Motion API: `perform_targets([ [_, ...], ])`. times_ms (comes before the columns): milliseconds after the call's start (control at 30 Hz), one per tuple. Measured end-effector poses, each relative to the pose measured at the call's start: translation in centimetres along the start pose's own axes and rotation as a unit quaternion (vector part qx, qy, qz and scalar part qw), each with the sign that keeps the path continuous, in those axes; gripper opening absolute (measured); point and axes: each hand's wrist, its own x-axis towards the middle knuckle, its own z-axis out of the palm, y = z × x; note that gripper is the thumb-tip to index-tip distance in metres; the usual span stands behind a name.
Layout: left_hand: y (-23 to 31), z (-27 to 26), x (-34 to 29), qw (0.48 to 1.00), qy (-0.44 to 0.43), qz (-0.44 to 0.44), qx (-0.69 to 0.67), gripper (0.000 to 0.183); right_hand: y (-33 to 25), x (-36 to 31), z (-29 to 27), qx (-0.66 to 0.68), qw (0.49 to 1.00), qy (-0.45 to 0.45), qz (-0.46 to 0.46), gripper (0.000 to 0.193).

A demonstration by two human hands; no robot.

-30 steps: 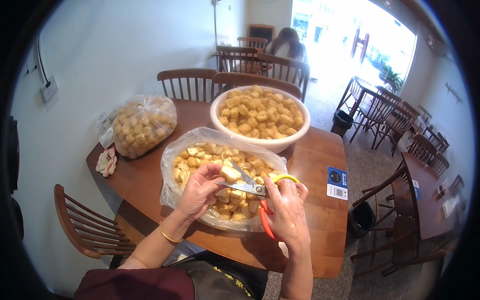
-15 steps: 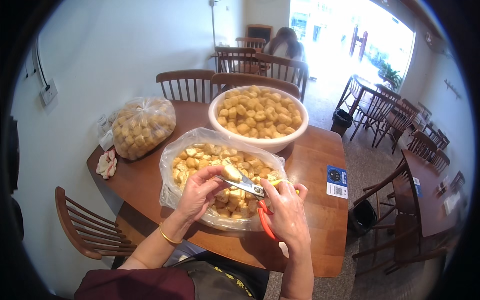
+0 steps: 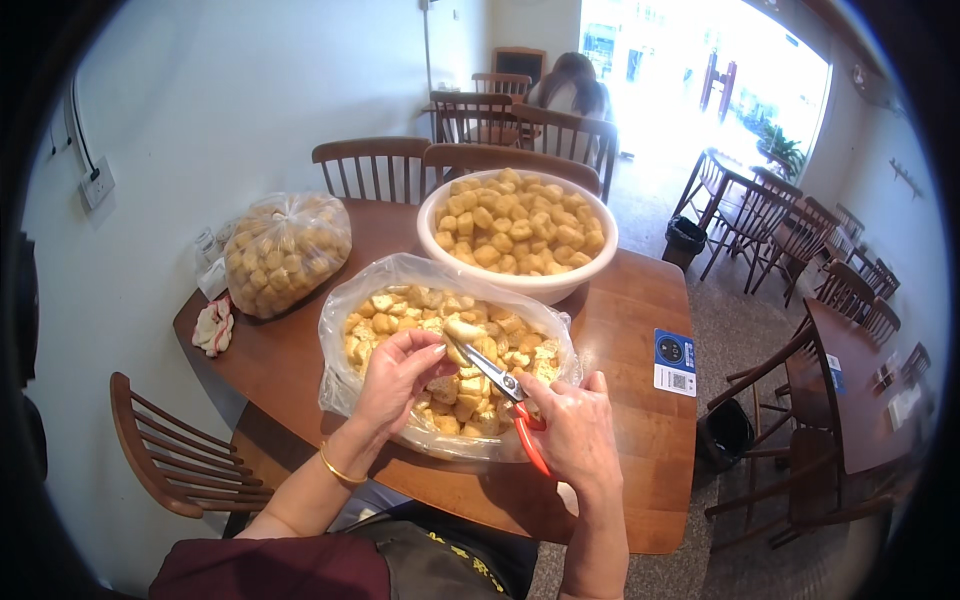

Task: The person uses scissors to cut small pieces of fried dough from a plastic bag into a white bowl. The person repeatedly picks up pieces, cuts them, and places them into the bowl.

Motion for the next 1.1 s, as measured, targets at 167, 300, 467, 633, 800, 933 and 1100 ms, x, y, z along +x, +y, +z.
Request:
perform_targets([
  [167, 0.8, 0.3, 0.3, 0.973, 0.023, 0.09, 0.213, 0.014, 0.6, -0.1, 0.0, 0.009, 0.998, 0.059, 0.007, 0.034],
  [300, 3.9, 1.1, 3.0, 0.9, 0.012, 0.19, 0.393, 0.022, 1.2, 0.0, -0.3, -0.035, 0.99, 0.136, 0.031, 0.033],
  [467, 6.8, 4.1, 11.6, 0.817, -0.079, 0.186, 0.54, 0.025, 1.9, 0.2, -0.6, -0.043, 0.968, 0.235, 0.079, 0.036],
  [633, 2.8, 7.3, 20.4, 0.753, -0.128, 0.103, 0.637, 0.03, 3.5, 0.6, 0.2, -0.058, 0.953, 0.284, 0.088, 0.037],
  [800, 0.1, 11.8, 21.8, 0.677, -0.121, 0.012, 0.726, 0.037, 4.1, 0.8, 0.4, -0.068, 0.946, 0.299, 0.1, 0.037],
  [933, -0.8, 12.4, 22.3, 0.695, -0.086, -0.027, 0.714, 0.037, 4.2, 0.8, 0.4, -0.064, 0.947, 0.297, 0.108, 0.037],
  [1100, -0.8, 10.5, 22.0, 0.721, -0.055, 0.007, 0.69, 0.033, 3.8, 0.9, 0.4, -0.056, 0.943, 0.312, 0.103, 0.038],
])
